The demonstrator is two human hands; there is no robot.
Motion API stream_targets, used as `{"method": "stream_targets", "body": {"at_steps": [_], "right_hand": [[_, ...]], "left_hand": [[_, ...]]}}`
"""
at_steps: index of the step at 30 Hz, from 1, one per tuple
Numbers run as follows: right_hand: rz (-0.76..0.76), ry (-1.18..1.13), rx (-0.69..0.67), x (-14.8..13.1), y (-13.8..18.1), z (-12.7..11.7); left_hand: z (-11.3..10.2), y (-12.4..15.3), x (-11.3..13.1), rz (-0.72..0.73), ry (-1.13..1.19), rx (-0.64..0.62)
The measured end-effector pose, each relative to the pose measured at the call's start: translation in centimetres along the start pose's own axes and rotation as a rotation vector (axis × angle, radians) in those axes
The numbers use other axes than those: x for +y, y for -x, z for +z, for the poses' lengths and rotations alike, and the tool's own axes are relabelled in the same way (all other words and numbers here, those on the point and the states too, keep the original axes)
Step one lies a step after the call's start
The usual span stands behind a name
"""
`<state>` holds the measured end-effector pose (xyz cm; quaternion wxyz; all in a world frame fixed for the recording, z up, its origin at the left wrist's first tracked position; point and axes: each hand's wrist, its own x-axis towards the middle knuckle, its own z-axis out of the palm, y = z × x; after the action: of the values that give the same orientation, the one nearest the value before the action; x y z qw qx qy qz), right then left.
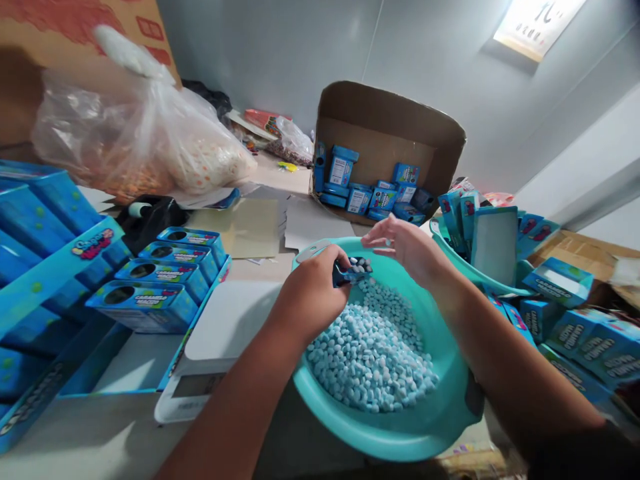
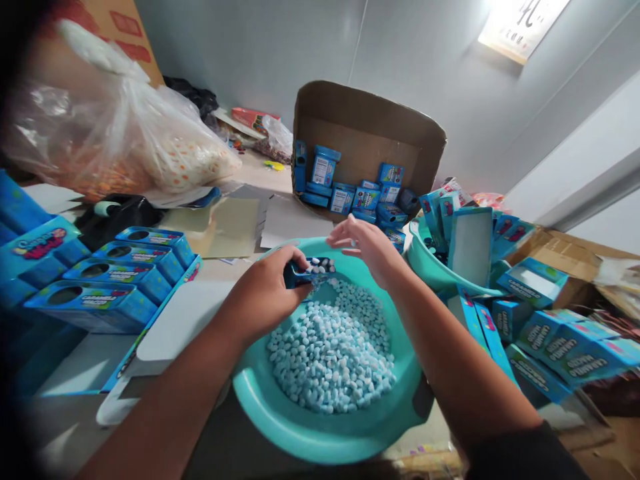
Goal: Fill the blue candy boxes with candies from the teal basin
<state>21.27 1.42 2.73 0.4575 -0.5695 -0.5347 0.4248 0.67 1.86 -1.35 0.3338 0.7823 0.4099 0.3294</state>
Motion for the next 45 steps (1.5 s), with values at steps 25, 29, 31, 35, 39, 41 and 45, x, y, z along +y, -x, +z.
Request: {"method": "stream_targets", "body": {"at_steps": [25, 29, 31, 35, 39, 41, 45], "right_hand": [[1.027, -0.317, -0.319, 4.8, 9.7, 4.8], [0.637, -0.198, -0.221, 3.4, 6.7, 4.0], [0.340, 0.120, -0.138, 3.5, 5.1, 2.9], [0.008, 0.671, -0.223, 6.6, 3.2, 2.1], [-0.066, 0.805, -0.380, 10.4, 3.6, 4.1], [-0.140, 0.805, -0.431, 10.9, 4.3, 5.1], [-0.122, 0.613, -0.463, 9.3, 6.7, 6.7]], "left_hand": [[0.1, 0.1, -0.3, -0.044, -0.069, 0.104], [-0.1, 0.0, -0.2, -0.069, -0.050, 0.134], [-0.2, 0.0, -0.1, -0.066, -0.038, 0.160], [-0.4, -0.1, 0.0, -0.044, -0.039, 0.232], [-0.4, -0.1, -0.1, -0.041, -0.039, 0.252], [-0.3, -0.2, -0.3, -0.040, -0.039, 0.227], [0.1, -0.3, -0.5, -0.016, -0.060, 0.186]]}}
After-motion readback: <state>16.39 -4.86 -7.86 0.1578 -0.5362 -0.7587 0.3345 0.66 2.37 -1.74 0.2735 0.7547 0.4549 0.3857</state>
